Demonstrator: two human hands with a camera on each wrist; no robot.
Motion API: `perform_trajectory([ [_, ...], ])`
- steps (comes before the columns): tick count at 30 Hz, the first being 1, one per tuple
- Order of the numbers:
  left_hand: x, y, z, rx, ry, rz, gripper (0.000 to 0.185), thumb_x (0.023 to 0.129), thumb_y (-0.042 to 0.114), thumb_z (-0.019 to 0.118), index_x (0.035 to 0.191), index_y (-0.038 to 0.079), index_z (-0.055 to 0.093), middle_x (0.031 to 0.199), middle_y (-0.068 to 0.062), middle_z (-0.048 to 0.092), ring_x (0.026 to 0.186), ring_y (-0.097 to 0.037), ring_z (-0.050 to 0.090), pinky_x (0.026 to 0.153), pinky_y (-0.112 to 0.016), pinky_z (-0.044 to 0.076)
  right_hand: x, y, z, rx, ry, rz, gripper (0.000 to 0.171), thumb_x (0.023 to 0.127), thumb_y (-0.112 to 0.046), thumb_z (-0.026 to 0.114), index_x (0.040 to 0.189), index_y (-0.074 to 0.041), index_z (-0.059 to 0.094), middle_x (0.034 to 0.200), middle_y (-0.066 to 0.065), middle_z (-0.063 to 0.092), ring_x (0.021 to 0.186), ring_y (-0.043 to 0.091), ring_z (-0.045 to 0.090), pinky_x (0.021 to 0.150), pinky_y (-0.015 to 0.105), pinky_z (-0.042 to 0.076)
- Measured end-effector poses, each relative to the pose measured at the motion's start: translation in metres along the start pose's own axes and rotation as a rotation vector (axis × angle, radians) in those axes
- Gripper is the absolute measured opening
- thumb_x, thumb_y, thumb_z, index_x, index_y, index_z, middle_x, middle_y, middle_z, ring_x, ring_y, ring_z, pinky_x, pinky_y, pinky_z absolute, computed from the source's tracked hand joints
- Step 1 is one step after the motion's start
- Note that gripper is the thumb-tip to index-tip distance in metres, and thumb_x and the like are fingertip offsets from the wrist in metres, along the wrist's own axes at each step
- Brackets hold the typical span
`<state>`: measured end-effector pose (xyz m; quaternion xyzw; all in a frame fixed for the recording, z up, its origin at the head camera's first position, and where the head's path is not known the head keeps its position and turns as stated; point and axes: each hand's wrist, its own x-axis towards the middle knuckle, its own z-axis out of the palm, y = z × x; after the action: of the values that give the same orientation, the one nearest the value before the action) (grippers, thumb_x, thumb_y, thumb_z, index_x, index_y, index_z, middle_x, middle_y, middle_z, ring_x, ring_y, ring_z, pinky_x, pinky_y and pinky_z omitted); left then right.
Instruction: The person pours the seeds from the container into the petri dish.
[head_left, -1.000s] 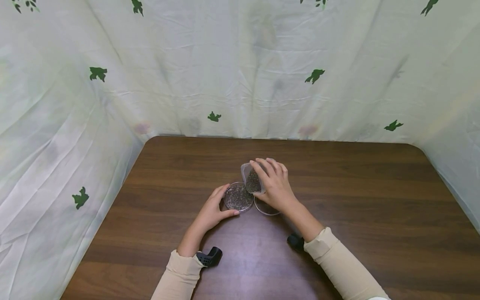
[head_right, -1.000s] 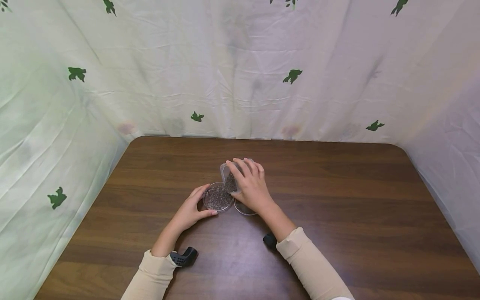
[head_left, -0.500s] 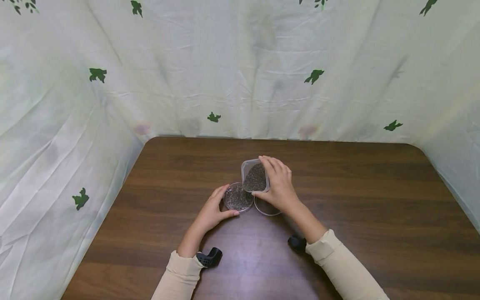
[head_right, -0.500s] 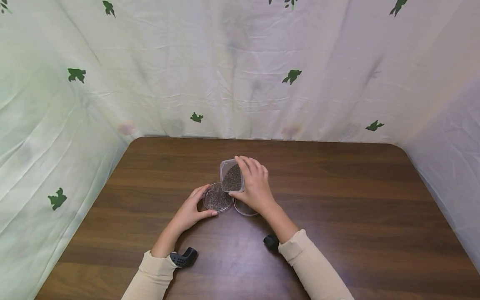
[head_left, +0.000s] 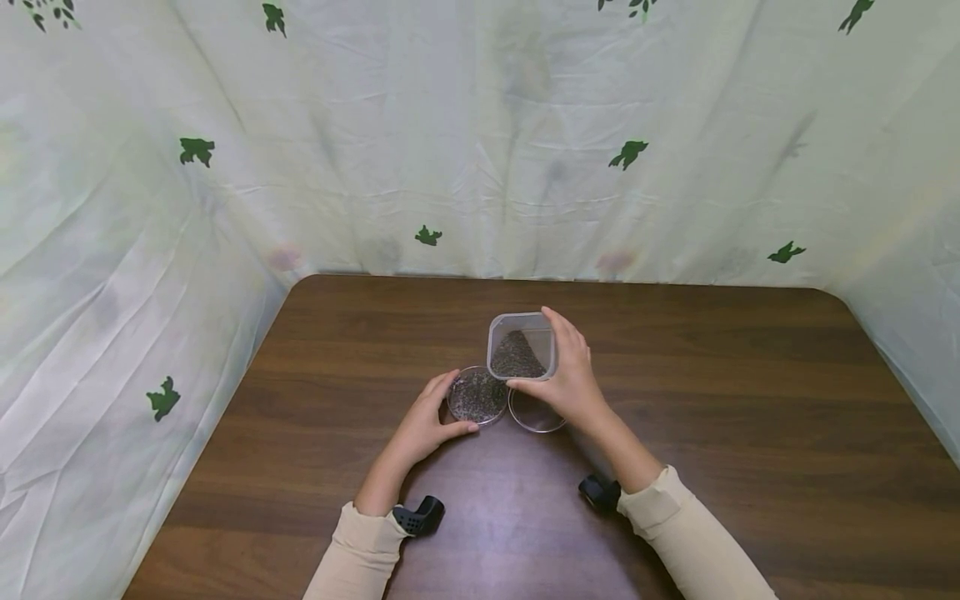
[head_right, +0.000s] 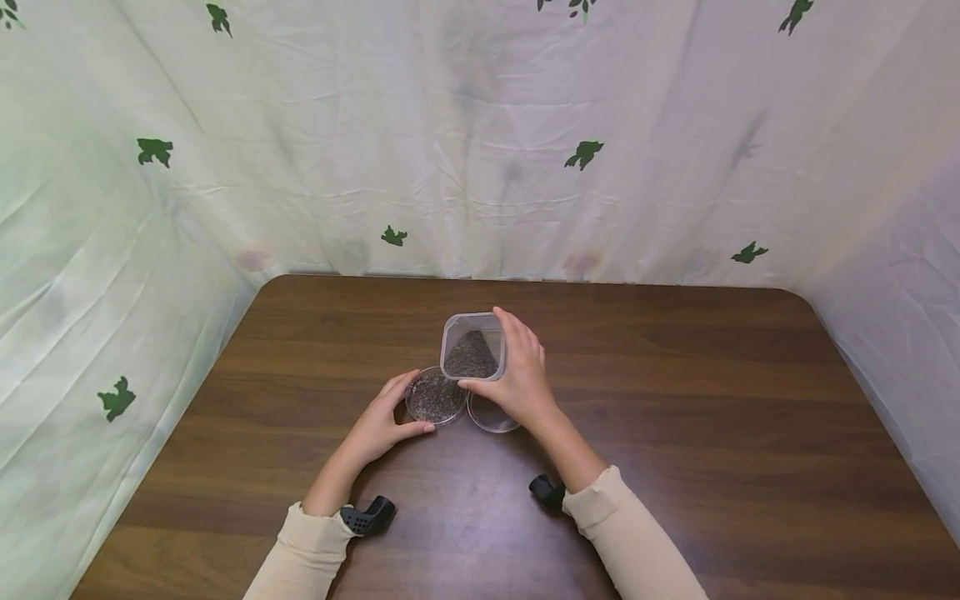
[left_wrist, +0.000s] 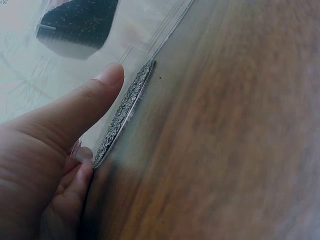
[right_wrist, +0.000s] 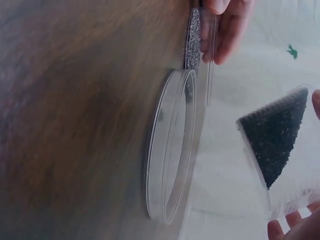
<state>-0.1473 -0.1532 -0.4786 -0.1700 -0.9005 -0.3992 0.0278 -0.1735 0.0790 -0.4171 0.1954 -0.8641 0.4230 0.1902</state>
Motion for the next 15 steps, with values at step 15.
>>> perform_trajectory([
  [15,-0.001,0.001,-0.001,0.008,-0.005,-0.003,0.088,0.058,0.043,0.069,0.127,0.005,0.031,0.123,-0.008,0.036,0.112,-0.019,0.031,0.091,-0.037,0.026,-0.008,0.007,-0.014,0.174,0.066,0.141,0.100,0.046,-0.043,0.075,0.128,-0.030,0.021,0.122,-0.002,0.033,0.103,0.020,0.038,0.083,0.035,0.033],
])
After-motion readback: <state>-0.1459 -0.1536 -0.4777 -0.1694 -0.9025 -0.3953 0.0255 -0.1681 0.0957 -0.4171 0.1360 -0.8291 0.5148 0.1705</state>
